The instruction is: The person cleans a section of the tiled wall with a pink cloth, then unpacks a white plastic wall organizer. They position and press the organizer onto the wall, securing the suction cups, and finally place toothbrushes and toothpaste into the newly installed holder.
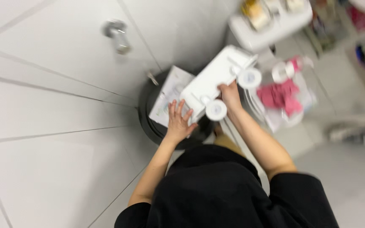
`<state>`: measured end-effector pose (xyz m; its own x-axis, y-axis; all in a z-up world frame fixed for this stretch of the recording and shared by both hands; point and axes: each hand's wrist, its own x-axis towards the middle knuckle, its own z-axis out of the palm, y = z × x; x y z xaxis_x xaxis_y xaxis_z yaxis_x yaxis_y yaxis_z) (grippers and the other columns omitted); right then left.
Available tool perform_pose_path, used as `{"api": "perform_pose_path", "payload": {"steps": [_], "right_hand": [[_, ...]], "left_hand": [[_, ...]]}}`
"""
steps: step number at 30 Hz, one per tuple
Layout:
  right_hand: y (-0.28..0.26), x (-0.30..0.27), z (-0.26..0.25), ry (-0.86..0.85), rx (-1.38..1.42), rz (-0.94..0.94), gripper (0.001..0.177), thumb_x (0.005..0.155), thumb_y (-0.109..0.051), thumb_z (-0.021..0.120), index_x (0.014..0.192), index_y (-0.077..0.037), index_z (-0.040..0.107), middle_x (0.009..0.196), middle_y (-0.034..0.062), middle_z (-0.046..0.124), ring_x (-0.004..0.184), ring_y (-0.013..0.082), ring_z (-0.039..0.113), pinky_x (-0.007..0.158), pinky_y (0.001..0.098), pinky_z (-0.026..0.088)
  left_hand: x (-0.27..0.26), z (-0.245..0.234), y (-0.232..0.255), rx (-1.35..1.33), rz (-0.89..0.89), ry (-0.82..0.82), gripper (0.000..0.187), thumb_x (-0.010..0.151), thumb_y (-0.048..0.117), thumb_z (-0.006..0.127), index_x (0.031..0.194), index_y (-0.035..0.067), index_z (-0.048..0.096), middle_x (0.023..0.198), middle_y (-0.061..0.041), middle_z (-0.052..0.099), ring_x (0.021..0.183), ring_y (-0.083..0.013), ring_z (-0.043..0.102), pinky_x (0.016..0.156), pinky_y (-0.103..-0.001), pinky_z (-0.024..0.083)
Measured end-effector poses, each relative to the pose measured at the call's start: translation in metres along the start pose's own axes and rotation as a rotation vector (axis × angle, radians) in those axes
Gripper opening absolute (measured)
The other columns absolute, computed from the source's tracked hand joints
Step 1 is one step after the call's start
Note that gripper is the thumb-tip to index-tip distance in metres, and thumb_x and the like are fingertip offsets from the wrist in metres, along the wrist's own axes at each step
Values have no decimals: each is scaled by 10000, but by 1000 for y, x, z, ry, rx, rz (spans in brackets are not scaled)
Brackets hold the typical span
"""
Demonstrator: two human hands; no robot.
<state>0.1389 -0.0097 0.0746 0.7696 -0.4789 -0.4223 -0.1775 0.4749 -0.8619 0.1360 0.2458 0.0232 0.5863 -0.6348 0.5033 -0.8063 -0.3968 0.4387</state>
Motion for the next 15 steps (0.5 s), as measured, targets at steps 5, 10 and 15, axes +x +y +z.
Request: {"api": "perform_pose_path", "payload": {"steps": [5,10,15], "right_hand": [[-65,-17,56,-186,69,61,617,857,27,502,1461,-40,397,1208,150,596,1031,278,657,816,434,604],[-106,-7,95,-384,114,56,555,899,-7,561,1438,-15,429,1224,156,604,1076,269,651,913,404,594],[-169,-24,122,-838,253,66,417,1017,-205,598,1374,-6,514,1272,120,596,1135,220,648,965,413,599]], "left_hand": [[31,-29,-17,64,104,121,1194,672,438,962,1560,351,170,1638,-140,188,1549,-440,118,1236,-730,135],[67,-60,-24,224,184,375,1084,780,317,955,1571,334,213,1623,-94,288,1573,-375,235,1288,-712,201],[103,-114,-20,45,104,525,1123,691,299,959,1545,211,235,1541,-127,352,1456,-346,372,1218,-597,333]]}}
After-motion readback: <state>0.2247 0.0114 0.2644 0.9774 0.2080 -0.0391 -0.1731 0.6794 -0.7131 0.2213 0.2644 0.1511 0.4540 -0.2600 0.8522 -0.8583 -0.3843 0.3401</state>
